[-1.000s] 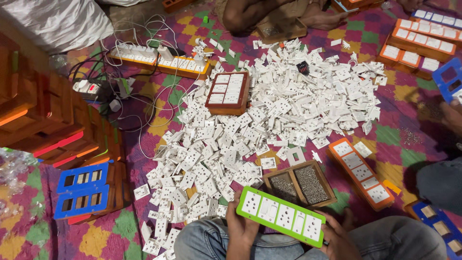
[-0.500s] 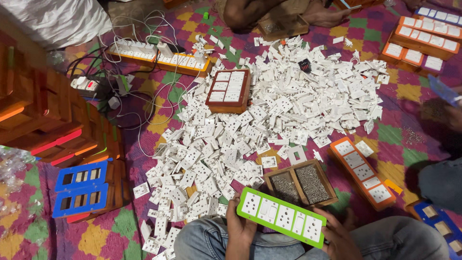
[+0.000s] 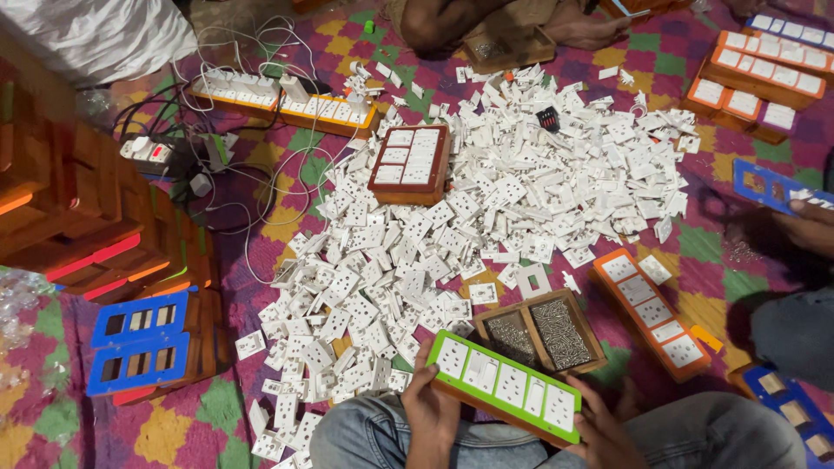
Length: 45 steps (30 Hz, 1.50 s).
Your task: The person sits on the floor and assembles white plastic electrical socket modules into a green stripboard. They insert small metal pins into the modules and secure them by hand, handling multiple modules and a box of pins.
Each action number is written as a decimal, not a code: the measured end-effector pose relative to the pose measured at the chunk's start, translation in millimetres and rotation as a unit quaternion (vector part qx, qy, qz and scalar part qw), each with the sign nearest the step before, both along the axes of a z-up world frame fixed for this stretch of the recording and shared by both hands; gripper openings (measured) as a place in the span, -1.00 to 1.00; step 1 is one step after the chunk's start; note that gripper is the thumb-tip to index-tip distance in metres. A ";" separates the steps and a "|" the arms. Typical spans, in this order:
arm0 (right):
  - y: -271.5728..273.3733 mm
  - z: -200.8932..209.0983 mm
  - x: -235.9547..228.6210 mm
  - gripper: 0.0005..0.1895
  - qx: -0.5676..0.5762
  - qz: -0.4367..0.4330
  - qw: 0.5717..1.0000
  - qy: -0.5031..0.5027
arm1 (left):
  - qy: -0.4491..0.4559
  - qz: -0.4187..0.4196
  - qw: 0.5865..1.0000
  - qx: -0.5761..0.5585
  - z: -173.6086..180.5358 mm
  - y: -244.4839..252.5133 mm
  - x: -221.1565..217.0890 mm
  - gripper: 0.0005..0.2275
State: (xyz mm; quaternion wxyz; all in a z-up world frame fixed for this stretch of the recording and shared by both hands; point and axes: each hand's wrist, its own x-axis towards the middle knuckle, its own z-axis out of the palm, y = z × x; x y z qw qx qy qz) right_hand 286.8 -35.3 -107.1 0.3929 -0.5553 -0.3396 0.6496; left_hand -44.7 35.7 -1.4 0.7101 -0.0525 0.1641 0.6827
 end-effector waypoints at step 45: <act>-5.6 143.4 -71.0 0.09 0.086 0.069 0.994 0.004 | 0.025 -0.024 0.999 0.026 -15.2 1.7 -14.1 -0.50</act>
